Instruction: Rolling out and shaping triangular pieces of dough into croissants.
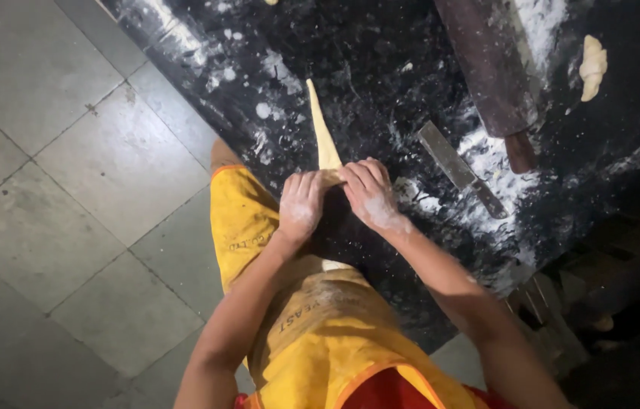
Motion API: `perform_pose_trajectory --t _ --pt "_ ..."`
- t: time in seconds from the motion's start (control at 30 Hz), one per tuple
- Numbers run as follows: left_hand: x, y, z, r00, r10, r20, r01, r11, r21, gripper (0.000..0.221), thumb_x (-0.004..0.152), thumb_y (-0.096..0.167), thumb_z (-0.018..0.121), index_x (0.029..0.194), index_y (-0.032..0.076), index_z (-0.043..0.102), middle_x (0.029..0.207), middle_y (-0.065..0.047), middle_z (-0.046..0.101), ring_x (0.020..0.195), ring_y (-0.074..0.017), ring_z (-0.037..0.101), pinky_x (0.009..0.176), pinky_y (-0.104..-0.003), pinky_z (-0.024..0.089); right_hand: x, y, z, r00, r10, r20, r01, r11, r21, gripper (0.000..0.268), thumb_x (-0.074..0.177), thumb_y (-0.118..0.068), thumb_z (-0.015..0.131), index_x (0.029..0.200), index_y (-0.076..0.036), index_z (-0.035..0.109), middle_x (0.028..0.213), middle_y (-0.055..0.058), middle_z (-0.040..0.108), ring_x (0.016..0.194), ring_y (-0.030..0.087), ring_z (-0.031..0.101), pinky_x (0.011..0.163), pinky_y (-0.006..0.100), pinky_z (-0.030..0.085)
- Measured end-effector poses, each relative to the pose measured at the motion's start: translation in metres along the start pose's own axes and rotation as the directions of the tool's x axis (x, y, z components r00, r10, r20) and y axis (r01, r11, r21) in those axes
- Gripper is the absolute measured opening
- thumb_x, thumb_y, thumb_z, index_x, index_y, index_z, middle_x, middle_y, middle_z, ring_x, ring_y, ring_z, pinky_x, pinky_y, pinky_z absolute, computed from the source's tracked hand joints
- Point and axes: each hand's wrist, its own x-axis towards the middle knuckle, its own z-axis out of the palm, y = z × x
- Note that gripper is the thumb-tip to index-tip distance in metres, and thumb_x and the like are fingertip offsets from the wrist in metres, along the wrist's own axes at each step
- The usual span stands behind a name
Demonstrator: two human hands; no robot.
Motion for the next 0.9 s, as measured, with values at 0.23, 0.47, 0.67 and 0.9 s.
perform_pose_trajectory --t 0.23,0.47,0.67,0.9 --pt "-0.022 0.004 -0.013 0.997 -0.061 0.046 0.062 0.998 -0.021 0.021 0.091 0.010 0.073 0.110 0.005 0.066 0.099 -0.010 0.065 0.090 -0.0313 0.062 0.081 -0.044 0.050 -0.025 0.001 0.000 0.998 -0.032 -0.060 0.040 0.991 0.127 0.023 0.089 -0.010 0.075 0.110 -0.004 0.068 0.111 0.009 0.063 0.108 0.031 0.059 0.096 0.043 0.050" --pt "-0.028 0.023 -0.034 0.997 0.054 0.050 -0.049 0.994 -0.098 0.034 0.079 0.009 0.071 0.112 0.004 0.065 0.113 -0.013 0.065 0.102 -0.0323 0.063 0.089 -0.044 0.050 -0.050 -0.019 0.001 0.998 -0.041 -0.037 0.047 0.987 0.152 0.026 0.085 -0.006 0.071 0.112 -0.004 0.071 0.117 0.008 0.067 0.114 0.029 0.061 0.101 0.043 0.050" --pt "-0.047 0.020 -0.020 0.985 0.120 0.122 -0.108 0.988 -0.106 0.034 0.080 0.008 0.068 0.114 0.006 0.069 0.118 -0.013 0.065 0.109 -0.0340 0.062 0.095 -0.048 0.050 -0.074 -0.021 0.013 0.996 -0.022 -0.085 0.041 0.973 0.226 0.026 0.086 -0.007 0.071 0.112 -0.003 0.073 0.118 0.008 0.068 0.115 0.029 0.062 0.101 0.044 0.051" --pt "-0.031 0.039 -0.021 0.967 0.194 0.162 -0.165 0.971 -0.174 0.037 0.078 0.002 0.063 0.114 0.009 0.071 0.112 -0.010 0.069 0.104 -0.0303 0.065 0.090 -0.045 0.052 -0.084 -0.016 -0.015 0.983 0.029 -0.180 0.019 0.965 0.261 0.031 0.090 -0.010 0.074 0.119 0.000 0.070 0.121 0.012 0.066 0.115 0.032 0.062 0.099 0.045 0.052"
